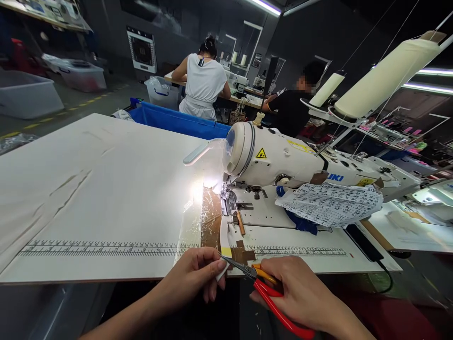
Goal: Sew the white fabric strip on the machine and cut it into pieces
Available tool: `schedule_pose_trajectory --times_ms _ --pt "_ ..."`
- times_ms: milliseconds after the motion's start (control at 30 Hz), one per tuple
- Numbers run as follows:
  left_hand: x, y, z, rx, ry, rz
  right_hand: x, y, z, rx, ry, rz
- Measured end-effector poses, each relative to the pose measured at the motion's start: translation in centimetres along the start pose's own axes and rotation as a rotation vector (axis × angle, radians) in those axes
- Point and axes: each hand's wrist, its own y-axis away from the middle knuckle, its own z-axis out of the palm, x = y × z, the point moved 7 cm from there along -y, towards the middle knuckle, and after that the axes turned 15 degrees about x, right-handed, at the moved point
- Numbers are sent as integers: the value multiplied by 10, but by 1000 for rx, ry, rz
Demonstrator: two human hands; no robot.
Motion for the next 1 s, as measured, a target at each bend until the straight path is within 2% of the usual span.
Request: schedule_pose_trajectory --times_ms 400,600,733,900,933,1000 --pt "6 1 -1 -26 21 3 -9 -3 9 61 86 -116" --pt "7 2 -2 -14 28 -25 -7 -1 15 57 60 -69" --pt "9 4 0 -13 16 0 17 -9 2 111 41 -18" --pt "1 9 2 -17 37 45 80 -31 -31 328 326 275" --pt "-1 10 3 -14 35 52 83 -35 -34 374 361 299" --pt "-5 11 4 -20 10 75 75 -42 -33 452 372 283"
